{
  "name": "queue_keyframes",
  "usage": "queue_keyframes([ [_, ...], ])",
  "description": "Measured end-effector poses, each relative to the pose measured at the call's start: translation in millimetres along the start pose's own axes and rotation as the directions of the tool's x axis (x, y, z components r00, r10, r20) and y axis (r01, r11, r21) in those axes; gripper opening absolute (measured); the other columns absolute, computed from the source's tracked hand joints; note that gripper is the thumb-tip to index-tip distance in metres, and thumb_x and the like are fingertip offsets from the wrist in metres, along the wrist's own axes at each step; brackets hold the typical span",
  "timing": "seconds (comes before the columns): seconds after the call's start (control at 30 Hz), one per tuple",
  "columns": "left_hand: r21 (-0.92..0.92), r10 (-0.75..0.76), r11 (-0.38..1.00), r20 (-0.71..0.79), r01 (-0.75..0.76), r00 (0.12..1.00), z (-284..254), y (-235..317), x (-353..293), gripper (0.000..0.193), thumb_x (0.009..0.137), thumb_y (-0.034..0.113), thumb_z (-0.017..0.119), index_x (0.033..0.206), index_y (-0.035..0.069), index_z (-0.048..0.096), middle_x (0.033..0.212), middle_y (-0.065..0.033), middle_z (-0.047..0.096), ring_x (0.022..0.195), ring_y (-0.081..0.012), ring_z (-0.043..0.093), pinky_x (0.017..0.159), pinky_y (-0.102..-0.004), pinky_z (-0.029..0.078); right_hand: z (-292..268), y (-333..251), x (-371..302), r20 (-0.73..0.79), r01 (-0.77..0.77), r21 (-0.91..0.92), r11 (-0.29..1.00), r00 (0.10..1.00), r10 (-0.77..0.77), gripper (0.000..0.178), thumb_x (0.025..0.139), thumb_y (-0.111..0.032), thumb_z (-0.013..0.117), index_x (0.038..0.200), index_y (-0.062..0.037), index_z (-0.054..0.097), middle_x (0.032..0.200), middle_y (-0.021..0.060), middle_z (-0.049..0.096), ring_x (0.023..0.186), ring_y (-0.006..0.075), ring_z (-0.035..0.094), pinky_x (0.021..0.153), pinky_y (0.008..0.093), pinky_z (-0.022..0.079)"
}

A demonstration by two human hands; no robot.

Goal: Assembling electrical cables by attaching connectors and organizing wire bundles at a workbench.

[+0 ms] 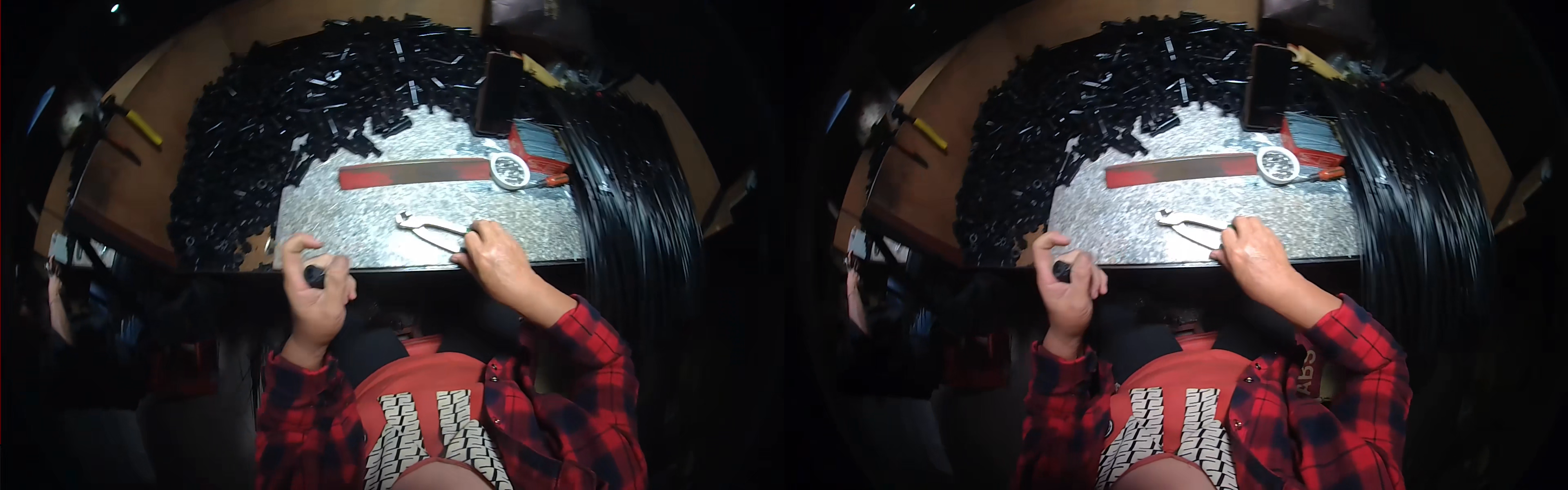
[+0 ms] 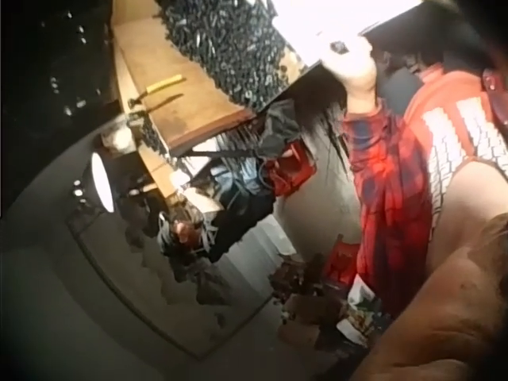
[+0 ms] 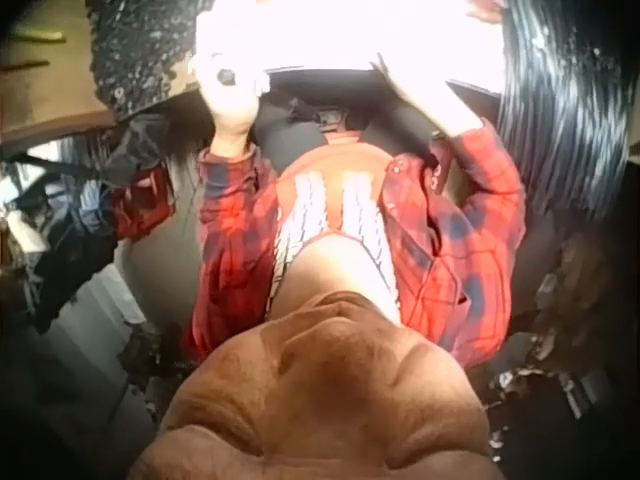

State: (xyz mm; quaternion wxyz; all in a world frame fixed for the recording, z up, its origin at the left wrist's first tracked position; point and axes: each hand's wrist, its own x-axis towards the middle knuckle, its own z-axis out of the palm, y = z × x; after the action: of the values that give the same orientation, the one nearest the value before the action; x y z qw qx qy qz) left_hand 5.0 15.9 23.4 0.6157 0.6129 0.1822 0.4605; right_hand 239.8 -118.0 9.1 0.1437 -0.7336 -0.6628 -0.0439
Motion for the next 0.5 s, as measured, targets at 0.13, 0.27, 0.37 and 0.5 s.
queue_keyframes([
  [0.13,0.104,-0.01,0.995,0.054,0.004,0.998,6.5,1.1,-2.2,0.026,0.093,0.002,0.048,0.112,0.005,0.031,0.054,-0.0004,0.043,0.043,-0.0066,0.039,0.046,-0.0255,0.041,3.2,10.0,-5.3,-0.047,0.064,-0.013,0.998,0.997,-0.065,0.027,0.079,-0.02,0.07,0.084,0.0005,0.053,0.096,0.0173,0.055,0.087,0.0343,0.055,0.073,0.0409,0.048],
  [0.27,0.092,0.008,0.996,0.106,-0.018,0.994,-0.9,-1.5,-5.9,0.026,0.094,0.006,0.051,0.113,0.005,0.032,0.054,0.0002,0.044,0.044,-0.0065,0.041,0.05,-0.0256,0.045,-1.6,6.1,-4.6,-0.082,0.011,-0.036,0.999,0.997,-0.014,0.023,0.083,-0.016,0.066,0.087,0.0012,0.051,0.099,0.0181,0.055,0.083,0.0351,0.057,0.068,0.0421,0.048],
  [0.37,0.109,0.091,0.989,0.121,-0.104,0.988,-2.7,-7.6,-5.9,0.029,0.095,0.009,0.052,0.115,0.004,0.032,0.055,0.0005,0.045,0.047,-0.0063,0.044,0.055,-0.0254,0.047,-6.3,3.7,-5.2,-0.174,0.015,0.033,0.999,0.985,-0.009,0.019,0.089,-0.015,0.059,0.092,0.0011,0.05,0.088,0.0169,0.055,0.074,0.0329,0.057,0.065,0.0403,0.048],
  [0.5,0.037,0.009,0.999,0.172,-0.015,0.985,-2.5,-6.1,-5.8,0.032,0.095,0.011,0.054,0.116,0.003,0.032,0.055,0.0003,0.047,0.05,-0.0057,0.046,0.058,-0.0232,0.047,-34.8,-11.6,-4.7,0.08,-0.293,0.718,0.631,0.936,0.344,0.014,0.089,-0.012,0.06,0.091,-0.0001,0.052,0.062,0.0088,0.053,0.057,0.0211,0.055,0.056,0.0325,0.044],
])
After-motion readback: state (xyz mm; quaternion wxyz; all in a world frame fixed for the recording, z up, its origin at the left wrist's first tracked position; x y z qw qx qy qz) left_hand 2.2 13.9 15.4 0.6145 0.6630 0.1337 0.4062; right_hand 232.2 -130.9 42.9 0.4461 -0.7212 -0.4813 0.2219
